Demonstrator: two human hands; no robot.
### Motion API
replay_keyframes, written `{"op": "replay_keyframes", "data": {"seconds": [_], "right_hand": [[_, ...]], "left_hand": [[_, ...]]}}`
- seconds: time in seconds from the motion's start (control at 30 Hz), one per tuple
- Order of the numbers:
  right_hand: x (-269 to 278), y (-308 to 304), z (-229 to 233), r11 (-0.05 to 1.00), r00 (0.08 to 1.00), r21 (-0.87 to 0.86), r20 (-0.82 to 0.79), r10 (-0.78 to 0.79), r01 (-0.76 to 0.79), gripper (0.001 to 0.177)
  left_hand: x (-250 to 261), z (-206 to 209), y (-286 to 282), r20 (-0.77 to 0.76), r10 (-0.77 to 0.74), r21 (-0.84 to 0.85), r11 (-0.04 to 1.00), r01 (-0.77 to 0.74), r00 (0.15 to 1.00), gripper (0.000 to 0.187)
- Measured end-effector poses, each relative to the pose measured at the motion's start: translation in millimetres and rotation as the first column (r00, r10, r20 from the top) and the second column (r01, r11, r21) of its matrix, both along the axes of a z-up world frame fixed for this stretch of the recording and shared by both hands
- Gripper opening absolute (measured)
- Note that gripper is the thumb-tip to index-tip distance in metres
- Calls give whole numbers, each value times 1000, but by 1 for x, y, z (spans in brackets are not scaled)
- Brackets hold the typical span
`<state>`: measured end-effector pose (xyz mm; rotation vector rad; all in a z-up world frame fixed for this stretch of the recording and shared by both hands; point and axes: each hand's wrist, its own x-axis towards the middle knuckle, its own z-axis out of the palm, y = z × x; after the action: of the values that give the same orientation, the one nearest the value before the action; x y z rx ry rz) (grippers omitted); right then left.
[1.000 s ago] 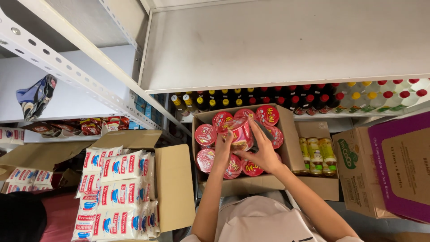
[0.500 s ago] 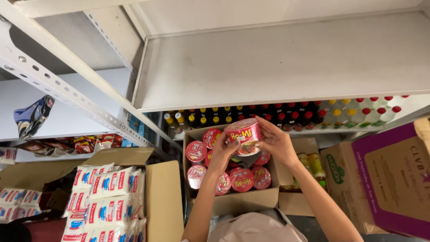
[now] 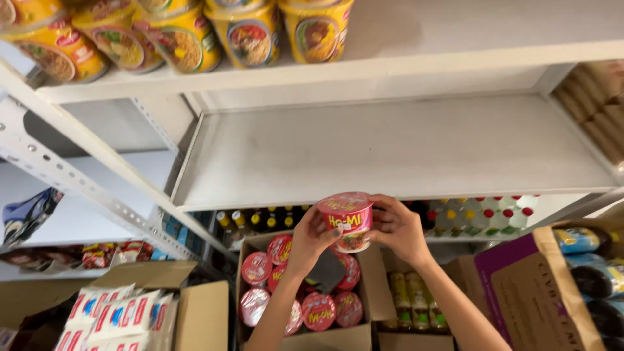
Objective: The person sits on the floor and wipes instant noodle cups with a cloth before placing them onto white metal shelves. They handle yellow Lucky Me! cups and red Ho-Mi cups, stacking them neatly on the shelf.
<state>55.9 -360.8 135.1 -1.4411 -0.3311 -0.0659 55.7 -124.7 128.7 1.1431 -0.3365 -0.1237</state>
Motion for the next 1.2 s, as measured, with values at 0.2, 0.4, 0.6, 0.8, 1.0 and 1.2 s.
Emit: {"op": "replay_keyframes", "data": {"seconds": [0.2, 0.4, 0.6, 0.8, 1.0, 1.2], "right_hand": [[-3, -27, 83, 1000, 995, -17, 102, 10, -8, 71], [-8, -59, 185, 930, 937, -297, 330, -114, 217, 70], [17, -80, 278, 861, 766, -295, 624, -155, 415, 67], [88, -105, 334, 716, 565, -327, 818, -112, 616, 64], [174, -122, 390, 672, 600, -422, 799, -42, 609, 58], [261, -131, 438, 566, 612, -469, 787, -80, 678, 58]], "left_hand": [[0, 69, -28, 128, 15, 35, 999, -19, 992, 67], [12, 162, -49, 612, 120, 319, 867, -383, 782, 55], [42, 223, -91, 640, 358, 60, 859, -508, 680, 40], [86, 271, -143, 780, 405, 23, 743, -669, 476, 53], [165, 319, -180, 809, 435, -13, 685, -728, 395, 64], [251, 361, -214, 749, 515, -43, 667, -744, 418, 50]]}}
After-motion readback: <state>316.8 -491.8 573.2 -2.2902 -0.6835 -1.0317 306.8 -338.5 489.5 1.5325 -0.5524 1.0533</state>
